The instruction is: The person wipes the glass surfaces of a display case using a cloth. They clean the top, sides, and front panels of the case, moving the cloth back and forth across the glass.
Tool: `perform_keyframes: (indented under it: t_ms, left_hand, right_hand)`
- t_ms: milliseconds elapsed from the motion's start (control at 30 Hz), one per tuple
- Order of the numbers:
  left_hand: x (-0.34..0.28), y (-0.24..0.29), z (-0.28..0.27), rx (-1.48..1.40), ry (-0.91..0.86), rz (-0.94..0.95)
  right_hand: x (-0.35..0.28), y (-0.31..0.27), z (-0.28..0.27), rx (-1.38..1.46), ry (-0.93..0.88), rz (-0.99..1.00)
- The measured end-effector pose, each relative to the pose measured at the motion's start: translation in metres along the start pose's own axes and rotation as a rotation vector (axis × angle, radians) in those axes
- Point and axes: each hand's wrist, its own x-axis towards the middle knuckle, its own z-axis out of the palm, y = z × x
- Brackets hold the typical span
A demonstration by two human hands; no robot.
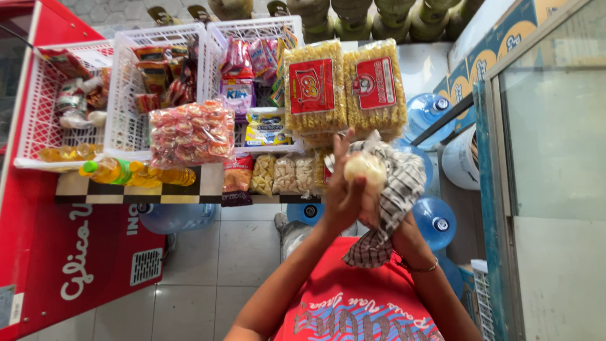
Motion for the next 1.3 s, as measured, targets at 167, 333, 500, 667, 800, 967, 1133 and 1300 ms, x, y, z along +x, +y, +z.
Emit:
perform_keyframes:
  t_ms: [167,333,500,667,800,967,1133,1300]
  left_hand:
    - [0.016,0.013,-0.007,0.31,-0.023,0.032]
    - [0.013,0.039,-0.007,0.459,-0.118,-0.134]
    - [0.024,0.058,-0.033,0.375,-0.267,-0.518]
    - [0.026,0.054,-0.047,0.514,-0.284,-0.126]
    - [0.02,0.039,-0.046,-0.283,-0.446,-0.317]
    - [0.007,0.021,-0.034,-0.645,-0.176,-0.431]
    - [-0.011,-0.01,-0.022,-0.545,0.072,-0.419]
    - [-0.028,-0.034,-0.006,-0.409,0.045,-0.218]
  right_hand:
    - [0.002,-0.005,0.028,-0.225,-0.071,-0.227]
    - [0.0,-0.044,0.038,-0.371,-0.043,-0.241]
    - [-0.005,-0.066,0.045,-0.379,0.046,-0.229]
    - [-0.006,-0.062,0.044,-0.402,0.017,-0.287]
    - [-0.004,-0.048,0.036,-0.616,0.025,-0.363]
    - [0.0,-0.053,0.027,-0.546,0.351,-0.611]
    - [-0.006,-0.054,0.05,-0.754,0.218,-0.74]
    - [-0.003,-0.031,0.065,-1.361,-0.3,-0.911]
